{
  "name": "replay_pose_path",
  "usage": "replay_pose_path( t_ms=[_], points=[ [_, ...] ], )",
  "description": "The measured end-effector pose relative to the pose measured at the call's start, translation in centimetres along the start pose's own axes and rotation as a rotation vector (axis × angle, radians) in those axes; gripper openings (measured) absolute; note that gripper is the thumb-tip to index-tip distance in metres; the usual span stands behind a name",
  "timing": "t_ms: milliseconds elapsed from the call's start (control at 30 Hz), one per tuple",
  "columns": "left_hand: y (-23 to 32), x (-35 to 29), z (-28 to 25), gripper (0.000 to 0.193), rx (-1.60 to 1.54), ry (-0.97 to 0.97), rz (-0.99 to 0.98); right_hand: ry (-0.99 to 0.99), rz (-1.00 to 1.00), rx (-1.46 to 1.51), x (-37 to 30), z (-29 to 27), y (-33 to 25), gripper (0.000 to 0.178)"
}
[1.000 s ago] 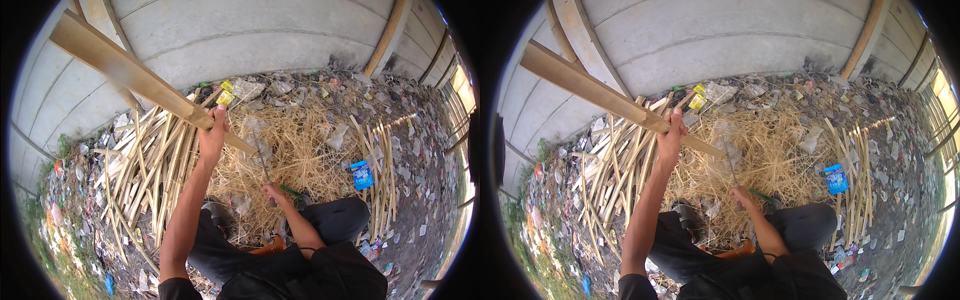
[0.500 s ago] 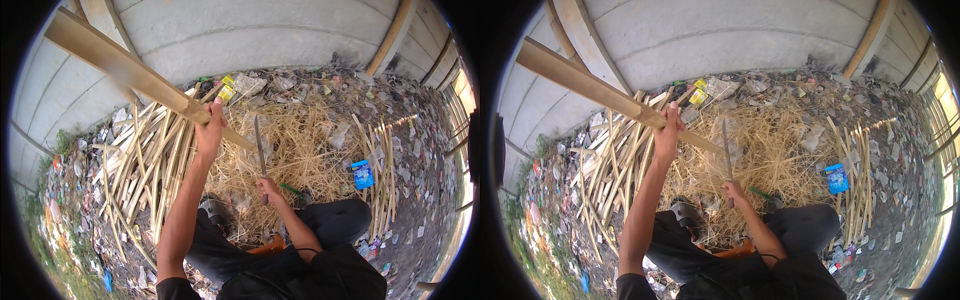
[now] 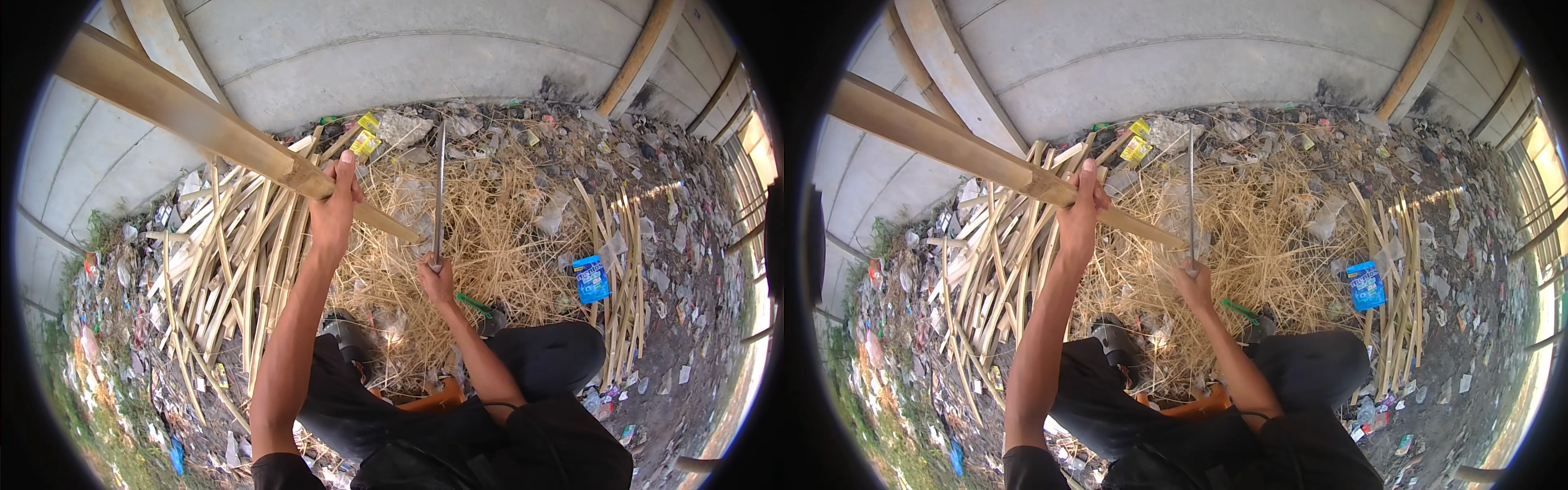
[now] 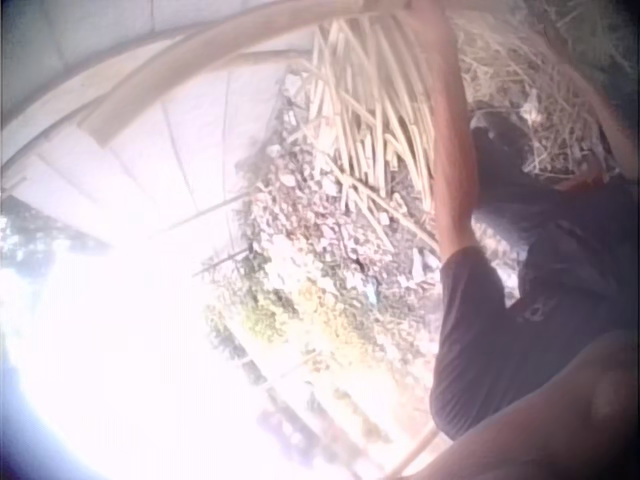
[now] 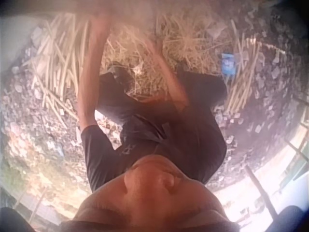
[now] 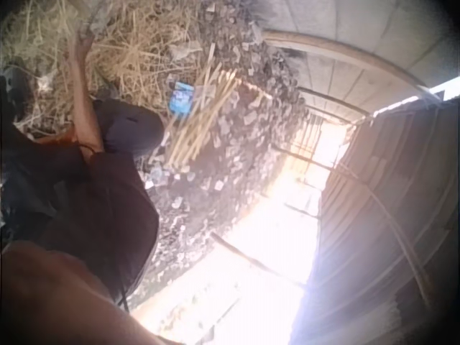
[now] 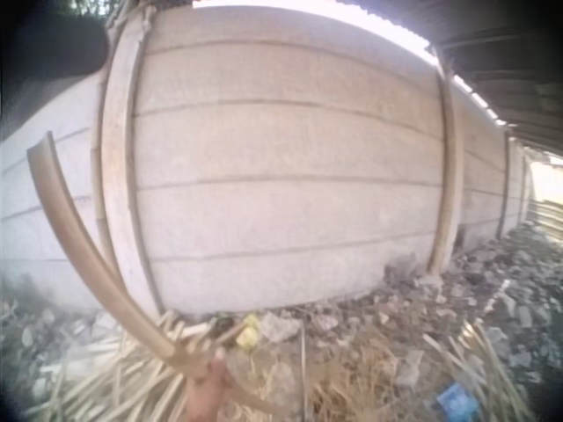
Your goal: The person sits on the ground and uses a knife to split a long bamboo pole into thin strips. They hold the pole with one hand and use the knife to shave and separate the bamboo fibers, creating a pile of thin strips.
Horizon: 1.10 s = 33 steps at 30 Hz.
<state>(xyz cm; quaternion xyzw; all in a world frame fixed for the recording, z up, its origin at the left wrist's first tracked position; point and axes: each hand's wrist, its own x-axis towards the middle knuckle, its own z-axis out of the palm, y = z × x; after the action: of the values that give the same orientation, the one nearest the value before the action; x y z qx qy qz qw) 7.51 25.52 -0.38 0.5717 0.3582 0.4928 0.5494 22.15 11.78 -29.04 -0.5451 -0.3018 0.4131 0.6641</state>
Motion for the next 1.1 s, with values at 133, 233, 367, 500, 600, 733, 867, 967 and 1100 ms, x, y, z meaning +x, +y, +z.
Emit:
replay_pose_path(
  t_ms=[133, 233, 367, 500, 600, 733, 867, 967, 1100],
  points=[
    [-0.6, -0.3, -0.8, 0.055, -0.001, 0.007, -0.005, -0.004, 0.750, -0.353, -3.4, -2.9, 2.5, 0.024],
    [-0.7, -0.6, -1.1, 0.055, 0.035, -0.035, -0.003, -0.087, 0.737, -0.282, -3.2, -3.1, 3.3, 0.025],
    [-0.5, -0.1, -0.4, 0.055, -0.004, -0.077, -0.034, -0.336, 0.905, 0.406, -1.3, -7.3, 6.8, 0.029],
    [-0.5, 0.1, 0.0, 0.053, -0.004, -0.092, 0.001, -0.345, 0.923, 0.398, -1.4, -7.3, 6.4, 0.027],
    [-0.6, 0.0, 0.1, 0.052, -0.013, -0.059, 0.019, -0.049, 0.646, -0.492, -3.0, -4.3, 5.0, 0.025],
    [-0.4, 0.0, -0.2, 0.052, -0.023, -0.032, 0.040, -0.042, 0.618, -0.293, -3.0, -3.8, 4.2, 0.024],
    [-0.9, 0.2, -0.5, 0.052, -0.034, -0.016, 0.036, -0.056, 0.584, 0.223, -1.3, -2.1, 1.3, 0.022],
    [-1.2, 0.4, -1.0, 0.053, -0.043, -0.010, 0.040, -0.082, 0.350, 0.210, -0.5, 0.2, -4.4, 0.020],
    [-1.4, 0.3, -1.2, 0.053, -0.042, -0.011, 0.023, -0.043, 0.088, 0.120, -0.6, 2.5, -7.6, 0.029]
  ],
)
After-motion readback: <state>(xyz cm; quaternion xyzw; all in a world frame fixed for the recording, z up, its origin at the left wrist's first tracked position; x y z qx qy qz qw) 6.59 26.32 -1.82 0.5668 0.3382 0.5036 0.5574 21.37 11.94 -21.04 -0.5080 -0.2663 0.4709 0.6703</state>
